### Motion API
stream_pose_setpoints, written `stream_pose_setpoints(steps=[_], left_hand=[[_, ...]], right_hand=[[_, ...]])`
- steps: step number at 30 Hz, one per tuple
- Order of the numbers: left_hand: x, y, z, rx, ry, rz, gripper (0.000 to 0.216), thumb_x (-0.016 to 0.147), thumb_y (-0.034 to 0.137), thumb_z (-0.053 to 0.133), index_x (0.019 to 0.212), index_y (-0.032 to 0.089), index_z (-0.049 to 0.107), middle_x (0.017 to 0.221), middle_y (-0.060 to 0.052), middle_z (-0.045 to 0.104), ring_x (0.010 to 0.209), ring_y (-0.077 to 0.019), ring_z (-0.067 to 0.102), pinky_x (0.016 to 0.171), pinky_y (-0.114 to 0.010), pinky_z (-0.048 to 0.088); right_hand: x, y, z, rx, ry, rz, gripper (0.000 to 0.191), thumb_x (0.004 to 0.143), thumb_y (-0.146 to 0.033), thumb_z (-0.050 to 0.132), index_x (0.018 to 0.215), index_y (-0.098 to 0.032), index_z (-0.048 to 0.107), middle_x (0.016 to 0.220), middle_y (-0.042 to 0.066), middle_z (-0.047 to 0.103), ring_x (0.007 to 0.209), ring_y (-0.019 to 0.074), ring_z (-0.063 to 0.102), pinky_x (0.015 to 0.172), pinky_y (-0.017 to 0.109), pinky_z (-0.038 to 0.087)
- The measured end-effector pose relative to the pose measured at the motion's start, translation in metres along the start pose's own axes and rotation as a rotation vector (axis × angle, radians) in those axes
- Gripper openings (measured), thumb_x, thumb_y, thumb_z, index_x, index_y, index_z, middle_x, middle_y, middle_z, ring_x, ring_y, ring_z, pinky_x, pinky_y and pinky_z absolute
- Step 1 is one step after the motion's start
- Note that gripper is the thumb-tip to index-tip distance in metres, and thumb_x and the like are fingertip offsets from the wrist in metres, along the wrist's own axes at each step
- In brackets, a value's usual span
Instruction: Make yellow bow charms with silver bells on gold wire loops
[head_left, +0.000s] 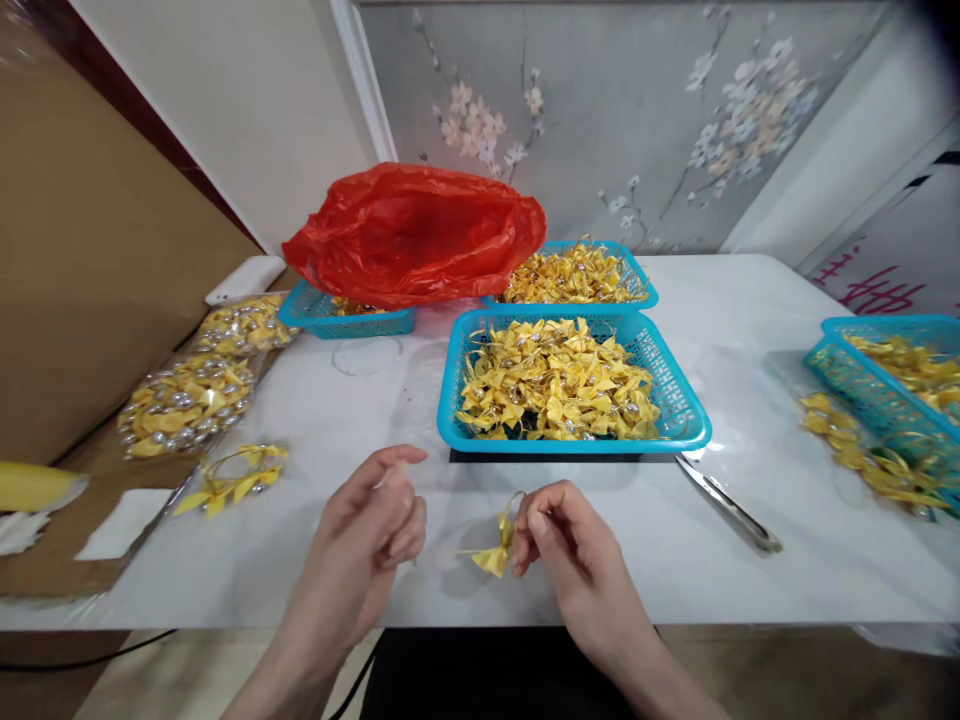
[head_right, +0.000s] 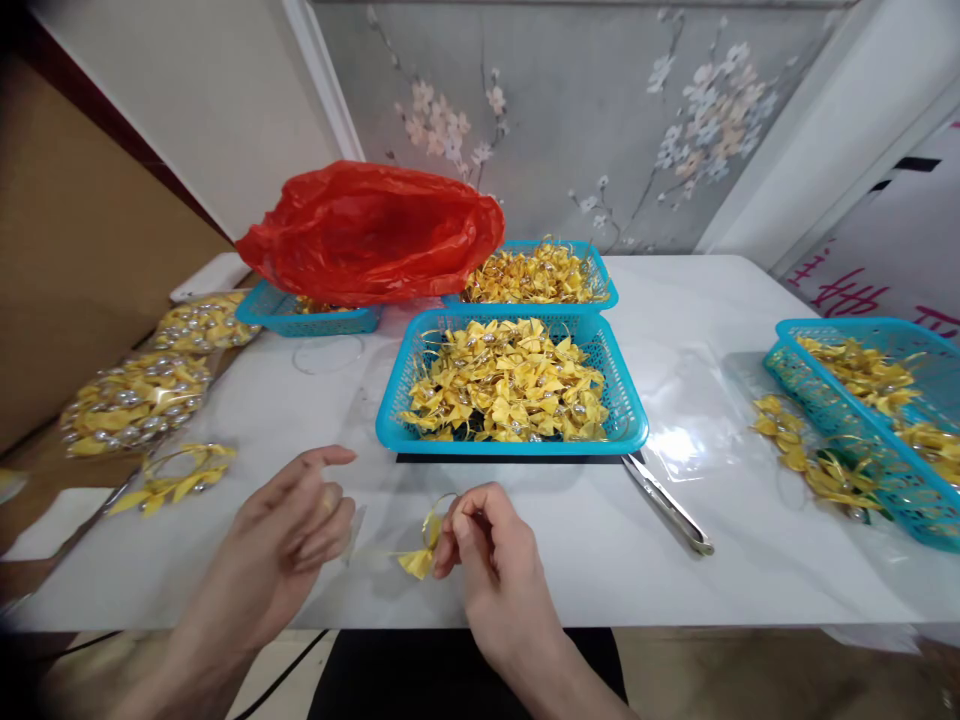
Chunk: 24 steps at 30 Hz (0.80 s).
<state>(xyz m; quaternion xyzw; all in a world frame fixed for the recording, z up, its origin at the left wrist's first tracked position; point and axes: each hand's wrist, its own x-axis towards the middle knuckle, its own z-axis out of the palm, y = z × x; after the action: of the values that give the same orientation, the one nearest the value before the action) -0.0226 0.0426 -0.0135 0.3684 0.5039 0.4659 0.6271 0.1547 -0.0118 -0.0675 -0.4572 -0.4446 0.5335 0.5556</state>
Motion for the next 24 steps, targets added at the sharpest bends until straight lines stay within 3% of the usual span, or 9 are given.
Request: stream_pose_setpoints(steps=[4, 6, 8, 11, 19, 24], left_hand=[[-0.002, 0.001, 0.010, 0.682, -0.340, 0.018, 0.019, 0.079, 0.029, 0.072, 0.095, 0.020, 0.076, 0.050, 0.010, 0.036, 0.048, -0.0093, 0.030, 0.046, -0.021, 0.022], [-0.002, 0.000, 0.013, 0.746, -0.507, -0.082, 0.014, 0.080, 0.029, 0.069, 0.085, 0.019, 0.078, 0.051, 0.008, 0.041, 0.050, -0.0105, 0.034, 0.047, -0.023, 0.023], [0.000, -0.002, 0.016, 0.701, -0.595, -0.169, 0.017, 0.079, 0.030, 0.069, 0.077, 0.017, 0.079, 0.055, 0.005, 0.053, 0.053, -0.0114, 0.040, 0.049, -0.023, 0.028], [0.002, -0.007, 0.020, 0.628, -0.615, -0.246, 0.021, 0.078, 0.032, 0.070, 0.074, 0.014, 0.081, 0.060, 0.001, 0.065, 0.056, -0.0129, 0.048, 0.055, -0.024, 0.035], [-0.005, -0.007, 0.029, 0.367, -0.556, -0.358, 0.016, 0.065, 0.030, 0.083, 0.074, 0.017, 0.083, 0.069, -0.004, 0.076, 0.064, -0.0152, 0.057, 0.067, -0.026, 0.042], [-0.009, -0.013, 0.028, 0.239, -0.563, -0.403, 0.017, 0.066, 0.034, 0.083, 0.070, 0.017, 0.082, 0.058, 0.000, 0.068, 0.051, -0.0086, 0.040, 0.051, -0.022, 0.031]], right_hand=[[-0.005, -0.009, 0.000, -0.005, -0.034, -0.004, 0.023, 0.100, -0.038, 0.044, 0.086, -0.020, 0.049, 0.069, -0.002, 0.057, 0.063, 0.0122, 0.056, 0.064, 0.026, 0.047], [-0.005, -0.013, 0.000, -0.008, -0.034, -0.019, 0.022, 0.100, -0.037, 0.044, 0.086, -0.021, 0.049, 0.070, -0.002, 0.056, 0.063, 0.0116, 0.055, 0.063, 0.025, 0.047], [-0.006, -0.015, 0.000, -0.012, -0.032, -0.034, 0.021, 0.101, -0.035, 0.044, 0.086, -0.021, 0.048, 0.070, -0.002, 0.055, 0.062, 0.0109, 0.054, 0.063, 0.024, 0.046], [-0.007, -0.018, -0.001, -0.023, -0.032, -0.055, 0.019, 0.101, -0.033, 0.044, 0.087, -0.020, 0.048, 0.071, -0.003, 0.053, 0.062, 0.0102, 0.051, 0.062, 0.023, 0.044], [-0.010, -0.027, -0.004, 0.032, -0.088, -0.175, 0.016, 0.102, -0.026, 0.041, 0.088, -0.022, 0.047, 0.073, -0.003, 0.051, 0.060, 0.0097, 0.046, 0.058, 0.023, 0.040], [-0.011, -0.030, -0.006, -0.006, -0.147, -0.321, 0.015, 0.102, -0.021, 0.038, 0.090, -0.024, 0.048, 0.078, 0.000, 0.052, 0.065, 0.0121, 0.049, 0.059, 0.026, 0.040]])
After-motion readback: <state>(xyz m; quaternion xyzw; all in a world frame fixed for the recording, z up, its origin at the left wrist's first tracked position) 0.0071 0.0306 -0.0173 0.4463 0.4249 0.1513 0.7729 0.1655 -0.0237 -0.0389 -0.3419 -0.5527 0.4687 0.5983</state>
